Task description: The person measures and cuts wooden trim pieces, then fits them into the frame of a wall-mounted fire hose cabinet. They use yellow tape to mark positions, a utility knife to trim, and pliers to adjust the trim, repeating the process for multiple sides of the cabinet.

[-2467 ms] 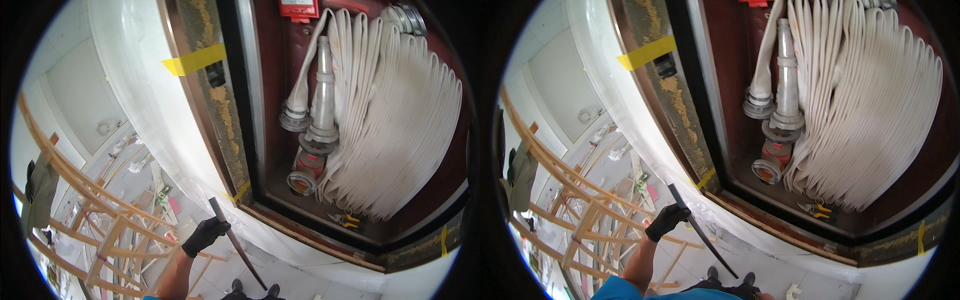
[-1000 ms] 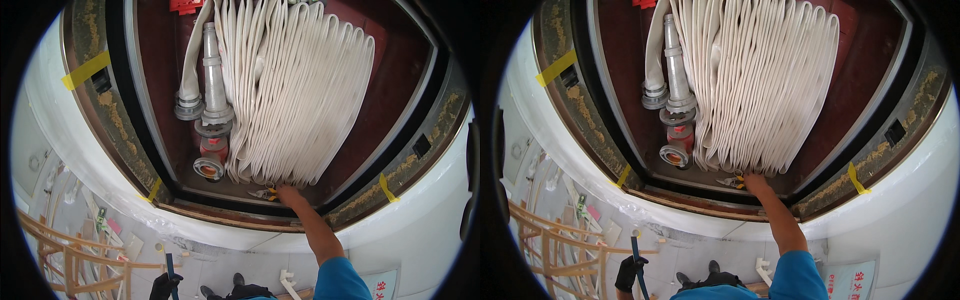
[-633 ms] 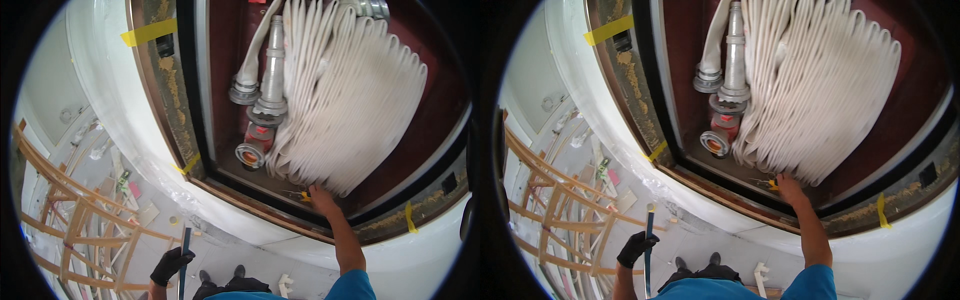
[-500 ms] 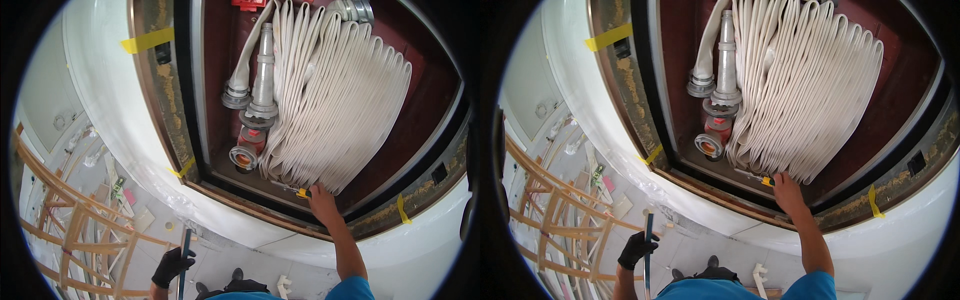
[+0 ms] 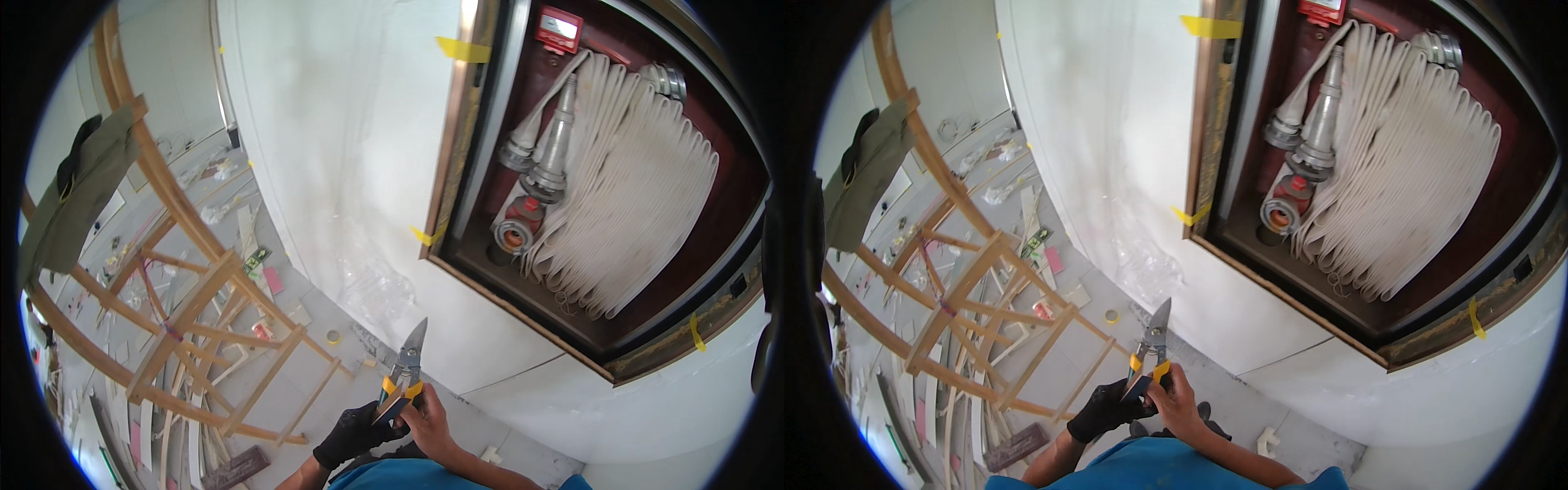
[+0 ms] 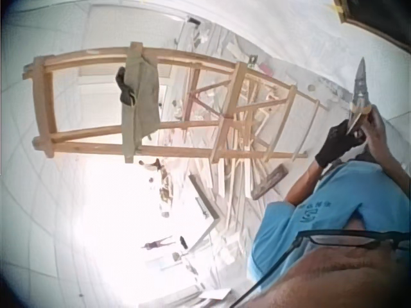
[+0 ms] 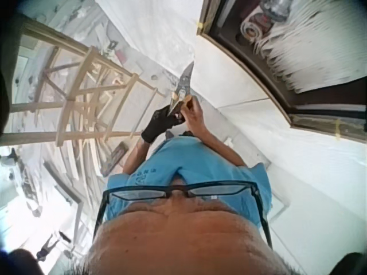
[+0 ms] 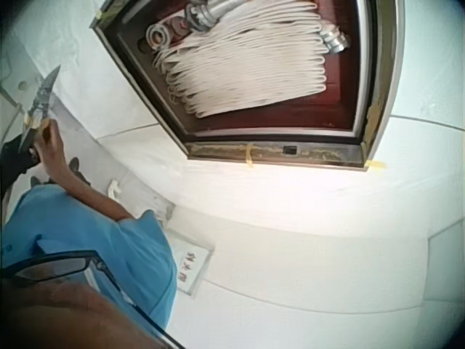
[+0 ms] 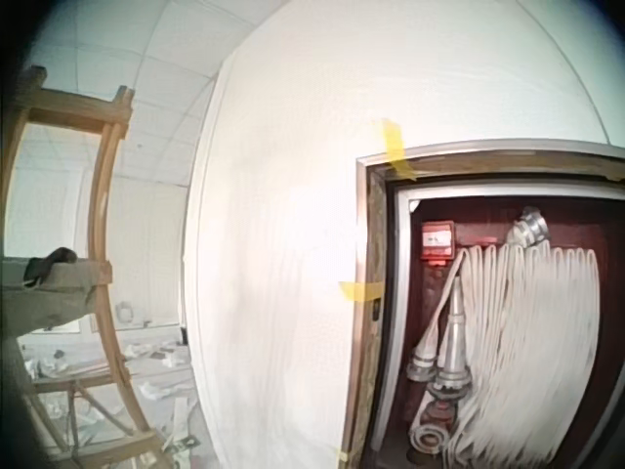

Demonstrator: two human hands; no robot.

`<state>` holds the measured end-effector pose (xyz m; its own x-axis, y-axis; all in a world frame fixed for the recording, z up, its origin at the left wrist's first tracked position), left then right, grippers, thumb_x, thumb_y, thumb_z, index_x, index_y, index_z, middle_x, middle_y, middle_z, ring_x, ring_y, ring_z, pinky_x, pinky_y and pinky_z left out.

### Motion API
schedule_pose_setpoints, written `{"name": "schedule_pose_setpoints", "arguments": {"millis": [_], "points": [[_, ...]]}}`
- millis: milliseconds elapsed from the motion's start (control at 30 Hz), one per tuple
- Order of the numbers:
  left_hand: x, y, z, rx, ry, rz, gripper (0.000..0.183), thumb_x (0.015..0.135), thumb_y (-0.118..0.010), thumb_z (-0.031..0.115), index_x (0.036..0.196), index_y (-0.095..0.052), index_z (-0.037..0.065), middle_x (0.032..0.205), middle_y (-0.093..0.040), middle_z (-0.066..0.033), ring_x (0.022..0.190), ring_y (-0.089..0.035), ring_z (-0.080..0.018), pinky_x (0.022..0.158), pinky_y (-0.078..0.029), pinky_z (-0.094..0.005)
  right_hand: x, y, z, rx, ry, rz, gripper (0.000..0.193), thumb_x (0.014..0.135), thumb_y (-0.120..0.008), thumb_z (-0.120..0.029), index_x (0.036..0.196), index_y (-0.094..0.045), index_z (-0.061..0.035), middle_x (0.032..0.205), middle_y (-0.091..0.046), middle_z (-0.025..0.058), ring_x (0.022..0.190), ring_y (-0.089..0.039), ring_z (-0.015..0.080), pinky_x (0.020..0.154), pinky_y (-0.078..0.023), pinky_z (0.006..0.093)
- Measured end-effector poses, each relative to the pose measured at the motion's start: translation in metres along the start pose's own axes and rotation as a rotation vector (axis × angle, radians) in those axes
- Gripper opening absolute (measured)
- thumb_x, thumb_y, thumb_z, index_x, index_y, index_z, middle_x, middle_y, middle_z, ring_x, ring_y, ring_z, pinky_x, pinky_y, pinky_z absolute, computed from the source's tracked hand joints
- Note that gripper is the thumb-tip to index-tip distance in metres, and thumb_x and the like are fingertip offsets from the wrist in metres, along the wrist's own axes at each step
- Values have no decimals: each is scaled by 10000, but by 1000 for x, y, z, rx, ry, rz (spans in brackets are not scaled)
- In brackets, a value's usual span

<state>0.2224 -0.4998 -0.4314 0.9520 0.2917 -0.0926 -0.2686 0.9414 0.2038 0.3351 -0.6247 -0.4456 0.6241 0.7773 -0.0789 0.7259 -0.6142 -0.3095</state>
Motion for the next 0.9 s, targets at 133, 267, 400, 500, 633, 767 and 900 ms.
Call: {"name": "schedule_pose_setpoints", "arguments": {"millis": [133,267,400,500,633,767,900], "points": [[-45,17,-4,-60,95,4,202,900,-737,129,1071,-674,40,822,-688,-11,700,-625,-81,629,-526,-245,-24,-34,3,-85,-86,-37,161,995,-567,-58,1106,-459,-14,862,-570,61,691,-539,93,618,-470,249],[-85,55,-40,-297,372,101,175,900,-724,101,1050,-688,18,862,-729,-56,740,-676,-114,677,-556,-279,-38,-42,-2,-279,-134,-21,180,977,-596,-89,1097,-486,-13,839,-536,42,695,-519,72,608,-439,236],[-92,71,-28,-227,251,-91,204,920,-705,131,1089,-676,19,841,-703,-32,702,-649,-84,606,-533,-250,-28,-54,6,142,-267,-186,568,928,-646,-105,1435,-409,-10,1238,-575,96,1110,-579,130,948,-440,244],[-83,70,-28,-478,352,-109,285,905,-697,105,1177,-649,36,902,-692,-14,751,-646,-84,628,-532,-241,-12,-55,29,563,-503,-469,753,878,-676,-190,1509,-304,-14,1432,-480,137,1380,-421,199,1149,-292,320],[-82,72,-42,-661,314,-106,281,949,-581,47,1229,-600,57,930,-686,-17,673,-567,-46,584,-465,-200,9,-63,14,422,-302,-572,750,878,-615,-278,1498,-301,3,1482,-433,198,1420,-372,286,1179,-252,443],[-98,73,-55,-403,417,153,242,957,-673,225,1141,-607,83,860,-638,-11,712,-572,-55,617,-473,-232,6,-24,-2,255,-353,-593,760,869,-619,-293,1481,-290,15,1474,-403,256,1409,-389,347,1198,-243,489],[-117,57,-90,-359,385,304,318,942,-703,297,1146,-619,67,859,-630,-30,788,-577,-128,712,-492,-303,-21,36,23,-129,-805,-646,920,734,-749,-350,1468,-301,-26,1367,-477,211,1339,-453,327,1186,-276,503]]}}
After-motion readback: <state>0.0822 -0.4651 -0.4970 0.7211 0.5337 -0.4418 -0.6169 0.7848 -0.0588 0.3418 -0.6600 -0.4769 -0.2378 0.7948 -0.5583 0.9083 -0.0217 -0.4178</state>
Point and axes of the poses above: each hand's wrist, its own x-axis towards the middle knuckle, its own y-axis out of the back of the hand, z = x × y, the point moved 1 cm from there along x, towards the middle knuckle
